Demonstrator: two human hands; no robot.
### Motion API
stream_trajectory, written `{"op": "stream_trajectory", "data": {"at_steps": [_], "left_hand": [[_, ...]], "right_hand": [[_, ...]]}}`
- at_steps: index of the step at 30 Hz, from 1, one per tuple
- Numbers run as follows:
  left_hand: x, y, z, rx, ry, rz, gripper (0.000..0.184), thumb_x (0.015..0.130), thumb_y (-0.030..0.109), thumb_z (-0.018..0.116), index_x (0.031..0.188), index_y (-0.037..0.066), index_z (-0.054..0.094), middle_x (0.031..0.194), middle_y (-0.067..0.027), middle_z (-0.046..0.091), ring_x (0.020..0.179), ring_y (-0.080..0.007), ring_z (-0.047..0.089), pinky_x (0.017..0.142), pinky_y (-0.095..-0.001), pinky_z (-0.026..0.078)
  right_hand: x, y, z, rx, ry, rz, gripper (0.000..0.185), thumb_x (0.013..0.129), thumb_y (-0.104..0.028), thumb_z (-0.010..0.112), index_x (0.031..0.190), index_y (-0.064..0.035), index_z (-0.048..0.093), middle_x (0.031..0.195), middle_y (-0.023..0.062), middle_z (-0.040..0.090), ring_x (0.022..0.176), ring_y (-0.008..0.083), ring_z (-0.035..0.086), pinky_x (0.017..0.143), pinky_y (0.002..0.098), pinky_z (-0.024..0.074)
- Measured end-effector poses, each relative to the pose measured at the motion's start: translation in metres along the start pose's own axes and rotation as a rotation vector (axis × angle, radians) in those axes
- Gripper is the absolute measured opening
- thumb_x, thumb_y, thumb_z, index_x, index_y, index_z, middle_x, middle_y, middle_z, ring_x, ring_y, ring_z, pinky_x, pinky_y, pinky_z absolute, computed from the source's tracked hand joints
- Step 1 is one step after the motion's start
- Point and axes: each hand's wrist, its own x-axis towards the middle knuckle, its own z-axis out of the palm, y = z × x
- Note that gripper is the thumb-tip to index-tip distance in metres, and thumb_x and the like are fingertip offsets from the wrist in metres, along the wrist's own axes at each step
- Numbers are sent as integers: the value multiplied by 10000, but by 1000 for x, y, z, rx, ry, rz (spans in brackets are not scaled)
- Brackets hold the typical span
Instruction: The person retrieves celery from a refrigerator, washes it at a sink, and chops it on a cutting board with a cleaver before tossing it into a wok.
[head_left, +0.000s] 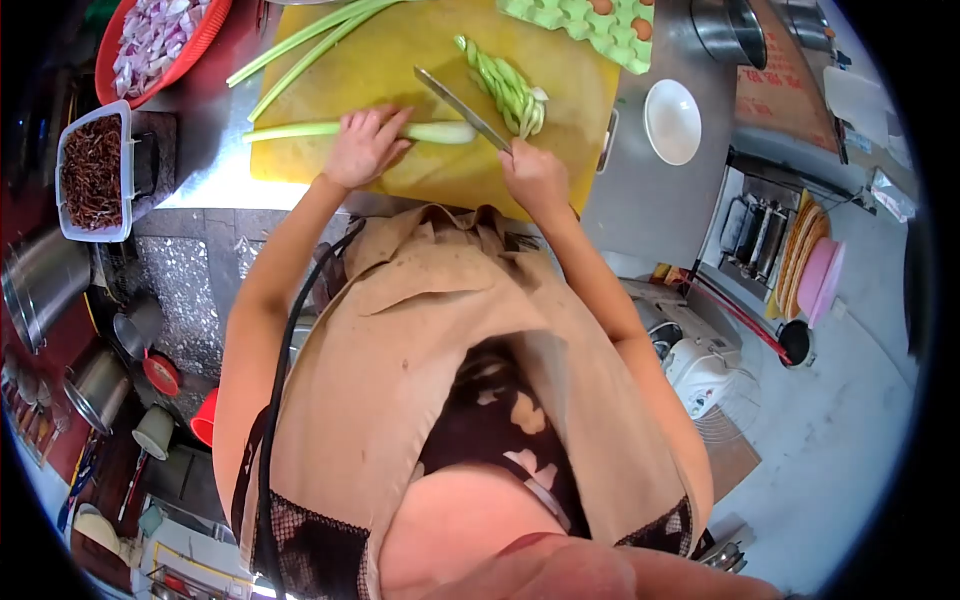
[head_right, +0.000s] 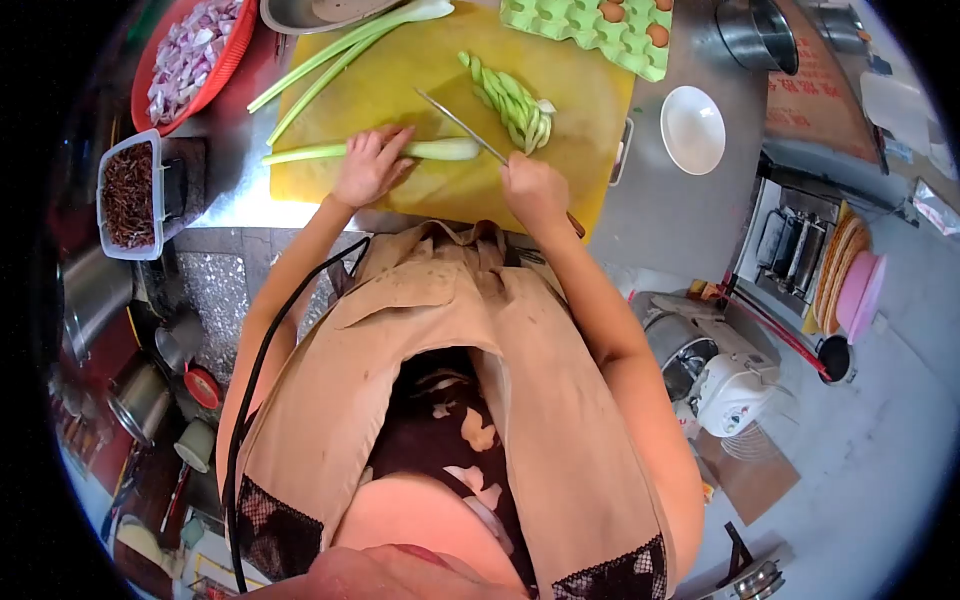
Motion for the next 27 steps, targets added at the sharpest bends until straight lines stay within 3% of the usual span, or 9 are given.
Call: {"op": "stream_trajectory", "data": {"at_steps": [3, 4, 6, 7, 14, 16, 20, 22, 27], "left_hand": [[16, 9, 21, -157, 53, 172, 221, 797, 201, 628, 968, 88, 547, 1026, -61, 539, 950, -253, 510, 800, -355, 384], [19, 13, 21, -158, 58, 164, 221, 797, 201, 628, 968, 88, 547, 1026, -61, 539, 950, -253, 510, 800, -355, 384], [22, 19, 21, -135, -141, 198, 210, 786, 177, 618, 959, 81, 548, 1023, -73, 530, 939, -269, 494, 805, -360, 379], [24, 19, 21, -158, -117, 211, 223, 737, 168, 626, 924, 86, 537, 978, -70, 515, 907, -265, 485, 804, -352, 375], [26, 15, 25, -131, -134, 233, 283, 668, 201, 643, 903, 95, 526, 955, -71, 498, 903, -262, 474, 794, -357, 374], [26, 15, 24, -118, -129, 225, 291, 671, 213, 647, 910, 96, 528, 960, -71, 499, 910, -260, 472, 792, -358, 376], [24, 15, 23, -140, -129, 245, 304, 671, 220, 653, 919, 94, 531, 971, -68, 504, 904, -258, 471, 787, -357, 374], [26, 11, 24, -105, -103, 278, 295, 708, 230, 650, 953, 99, 550, 1007, -46, 526, 903, -238, 485, 775, -346, 375], [25, 12, 25, -123, -97, 256, 266, 714, 221, 646, 933, 98, 558, 1015, -52, 538, 895, -237, 492, 769, -345, 383]], "right_hand": [[7, -6, -7, -75, -56, -29, 198, 845, -224, 576, 749, -52, 552, 655, 173, 611, 602, 369, 611, 535, 482, 489], [7, -7, -10, -84, -81, -38, 187, 856, -207, 555, 755, -50, 554, 657, 169, 614, 596, 366, 614, 532, 477, 495], [7, -6, -17, -154, -118, -64, 162, 850, -180, 540, 755, -48, 555, 655, 169, 613, 592, 366, 616, 528, 473, 498], [8, -7, -22, -217, -149, -84, 141, 843, -152, 525, 755, -47, 556, 653, 169, 613, 588, 365, 619, 524, 470, 500], [12, -11, -36, -222, -227, -124, 104, 809, -123, 515, 756, -48, 563, 658, 178, 615, 583, 364, 619, 517, 470, 499], [21, -5, -3, -133, -190, -158, 160, 837, -173, 523, 740, -51, 559, 648, 174, 615, 568, 369, 613, 512, 469, 496], [22, -8, -10, -36, -187, -110, 229, 863, -267, 567, 760, -64, 548, 650, 184, 607, 599, 391, 605, 527, 486, 490], [25, -6, -34, -110, -312, -72, 215, 852, -239, 534, 747, -54, 562, 666, 200, 614, 614, 393, 613, 551, 489, 496], [36, -11, 1, -66, -319, -45, 238, 848, -271, 545, 821, -42, 604, 728, 228, 627, 697, 411, 622, 651, 509, 498]]}}
